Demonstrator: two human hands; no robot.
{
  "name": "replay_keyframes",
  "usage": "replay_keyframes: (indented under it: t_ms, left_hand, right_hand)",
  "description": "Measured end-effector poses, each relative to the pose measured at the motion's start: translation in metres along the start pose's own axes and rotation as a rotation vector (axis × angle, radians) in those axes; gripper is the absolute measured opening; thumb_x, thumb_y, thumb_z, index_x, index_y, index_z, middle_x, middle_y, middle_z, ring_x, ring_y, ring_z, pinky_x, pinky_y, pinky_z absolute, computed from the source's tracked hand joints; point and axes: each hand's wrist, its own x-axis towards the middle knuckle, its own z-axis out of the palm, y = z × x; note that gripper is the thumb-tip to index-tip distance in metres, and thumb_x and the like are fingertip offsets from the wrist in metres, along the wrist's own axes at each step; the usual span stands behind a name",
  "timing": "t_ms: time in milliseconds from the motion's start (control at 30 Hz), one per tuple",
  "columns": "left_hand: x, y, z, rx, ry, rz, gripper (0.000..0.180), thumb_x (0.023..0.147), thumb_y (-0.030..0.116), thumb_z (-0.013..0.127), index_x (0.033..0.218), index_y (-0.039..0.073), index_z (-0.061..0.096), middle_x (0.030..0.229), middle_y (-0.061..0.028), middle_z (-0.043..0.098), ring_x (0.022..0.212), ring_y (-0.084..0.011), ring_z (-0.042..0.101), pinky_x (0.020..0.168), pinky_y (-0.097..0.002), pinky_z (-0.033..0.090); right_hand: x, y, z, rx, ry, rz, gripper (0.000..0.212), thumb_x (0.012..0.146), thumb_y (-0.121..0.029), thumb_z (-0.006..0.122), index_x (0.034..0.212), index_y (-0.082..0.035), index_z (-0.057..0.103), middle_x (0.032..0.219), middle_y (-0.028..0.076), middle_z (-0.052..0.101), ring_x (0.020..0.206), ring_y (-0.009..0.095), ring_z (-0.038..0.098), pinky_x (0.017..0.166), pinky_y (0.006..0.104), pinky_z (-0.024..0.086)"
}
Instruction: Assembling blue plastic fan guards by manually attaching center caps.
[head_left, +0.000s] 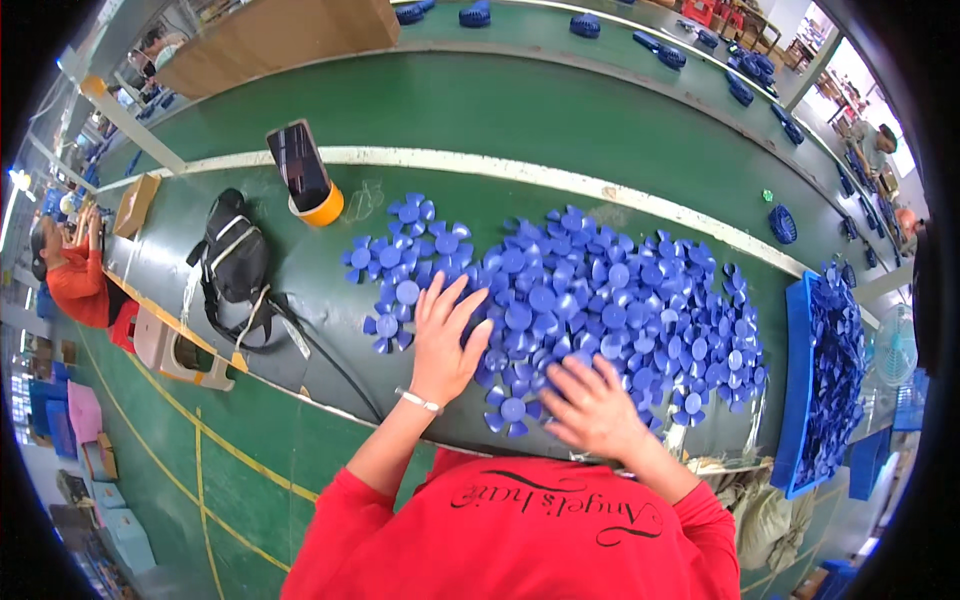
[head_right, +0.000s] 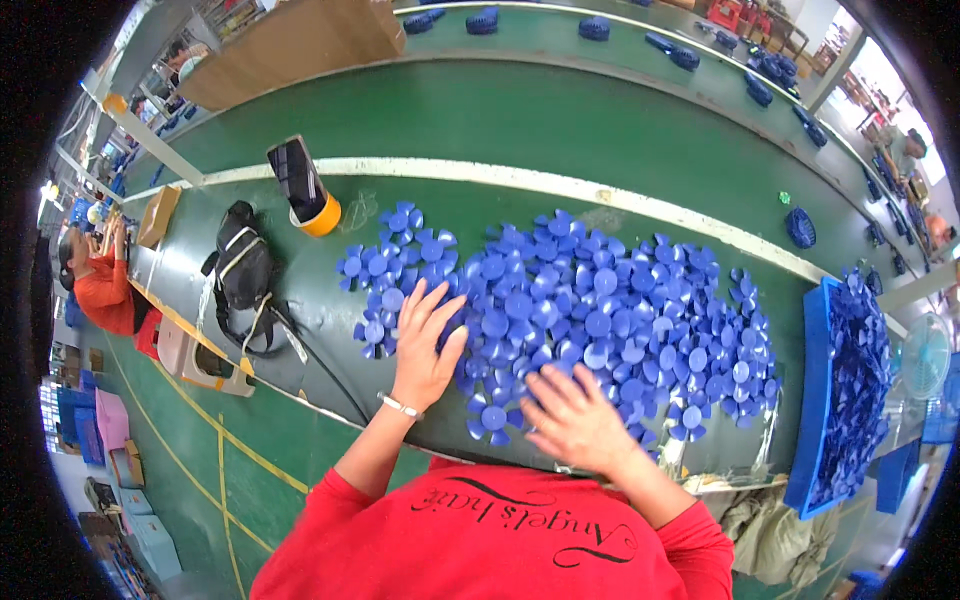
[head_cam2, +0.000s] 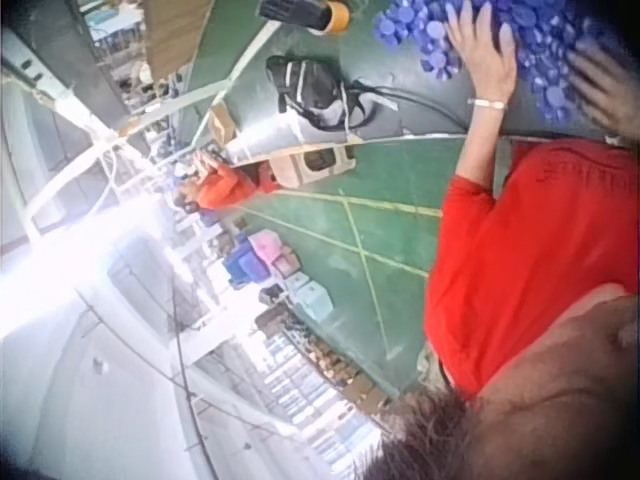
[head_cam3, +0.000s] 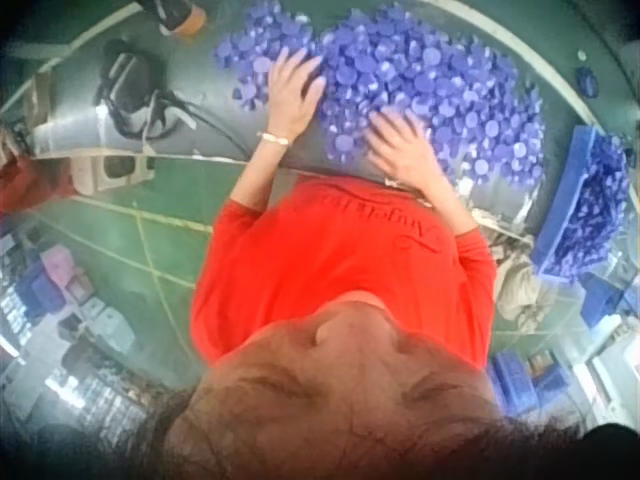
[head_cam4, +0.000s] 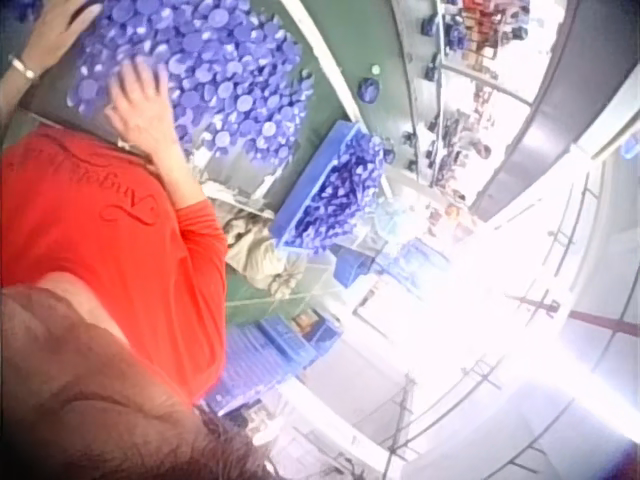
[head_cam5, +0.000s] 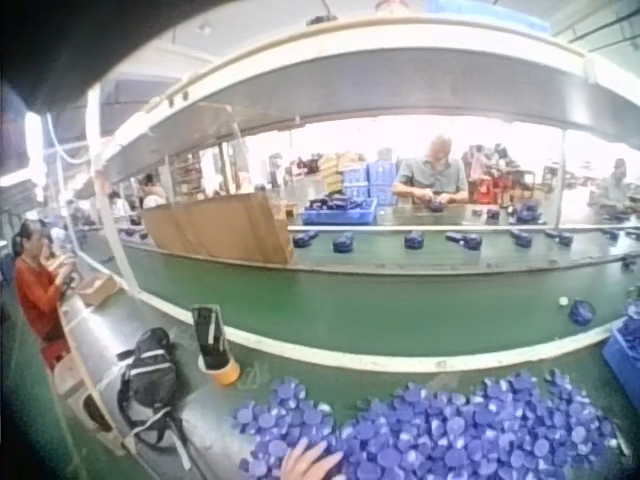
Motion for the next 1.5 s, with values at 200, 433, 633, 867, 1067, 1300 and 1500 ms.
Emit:
replay_keyframes:
  t_ms: [200, 433, 633, 867, 1067, 1300, 1500]
  left_hand:
    - [0.001, -0.001, 0.007, -0.242, 0.019, 0.012, 0.036, 0.09, 0.025, 0.053, 0.122, 0.01, 0.055, 0.129, -0.0166, 0.047, 0.127, -0.0357, 0.036, 0.105, -0.0442, 0.029]
    - [-0.02, -0.01, -0.026, -0.136, 0.248, -0.011, 0.023, 0.073, 0.005, 0.067, 0.096, 0.005, 0.065, 0.107, -0.0122, 0.061, 0.106, -0.0295, 0.055, 0.092, -0.0389, 0.042]
    - [-0.042, 0.0, -0.031, 0.065, 0.021, 0.053, 0.034, 0.065, 0.017, 0.076, 0.097, 0.011, 0.065, 0.113, -0.0081, 0.057, 0.117, -0.0306, 0.046, 0.096, -0.0426, 0.037]
    - [-0.051, -0.008, -0.026, -0.05, 0.023, -0.034, 0.033, 0.066, 0.009, 0.073, 0.097, 0.009, 0.064, 0.114, -0.0089, 0.056, 0.111, -0.0315, 0.05, 0.093, -0.0414, 0.042]
    - [-0.035, -0.006, -0.036, 0.001, 0.111, -0.005, 0.039, 0.067, 0.012, 0.074, 0.104, 0.009, 0.062, 0.116, -0.0111, 0.054, 0.112, -0.032, 0.049, 0.096, -0.0424, 0.039]
    - [0.036, -0.067, -0.046, 0.215, 0.199, -0.134, 0.04, 0.082, 0.021, 0.059, 0.118, 0.003, 0.054, 0.121, -0.0225, 0.05, 0.116, -0.0388, 0.043, 0.102, -0.0465, 0.031]
    - [0.027, -0.063, -0.018, 0.111, 0.049, -0.169, 0.044, 0.092, 0.026, 0.049, 0.127, 0.001, 0.046, 0.136, -0.0218, 0.04, 0.129, -0.0409, 0.03, 0.107, -0.0473, 0.023]
  right_hand:
    - [-0.018, 0.014, -0.019, -0.046, 0.085, 0.197, 0.038, 0.068, -0.017, 0.069, 0.105, -0.012, 0.063, 0.125, 0.009, 0.051, 0.122, 0.03, 0.042, 0.102, 0.0488, 0.03]
    - [0.035, -0.022, -0.012, 0.069, 0.122, 0.086, 0.029, 0.066, -0.008, 0.061, 0.095, -0.003, 0.063, 0.084, 0.005, 0.058, 0.079, 0.022, 0.055, 0.074, 0.0333, 0.045]
    - [0.08, -0.028, 0.016, 0.098, -0.044, 0.2, 0.009, 0.073, -0.009, 0.054, 0.079, -0.004, 0.057, 0.066, 0.012, 0.061, 0.062, 0.027, 0.063, 0.054, 0.0375, 0.049]
    - [0.073, -0.008, -0.006, 0.331, -0.194, 0.219, 0.009, 0.075, -0.014, 0.057, 0.071, -0.006, 0.057, 0.068, 0.013, 0.063, 0.064, 0.032, 0.063, 0.056, 0.0442, 0.048]
    - [0.054, 0.026, -0.057, 1.179, -0.175, 0.855, 0.008, 0.084, -0.009, 0.059, 0.085, -0.003, 0.064, 0.06, -0.002, 0.053, 0.054, 0.005, 0.048, 0.049, 0.0219, 0.037]
    - [0.032, 0.032, -0.067, 0.55, 0.342, 0.847, 0.012, 0.083, -0.006, 0.058, 0.093, -0.002, 0.064, 0.072, 0.008, 0.063, 0.057, 0.014, 0.055, 0.053, 0.0299, 0.044]
    - [-0.01, 0.064, -0.064, 0.123, 0.645, 0.719, 0.014, 0.072, -0.006, 0.068, 0.085, -0.004, 0.063, 0.078, 0.01, 0.059, 0.077, 0.028, 0.057, 0.068, 0.0369, 0.046]
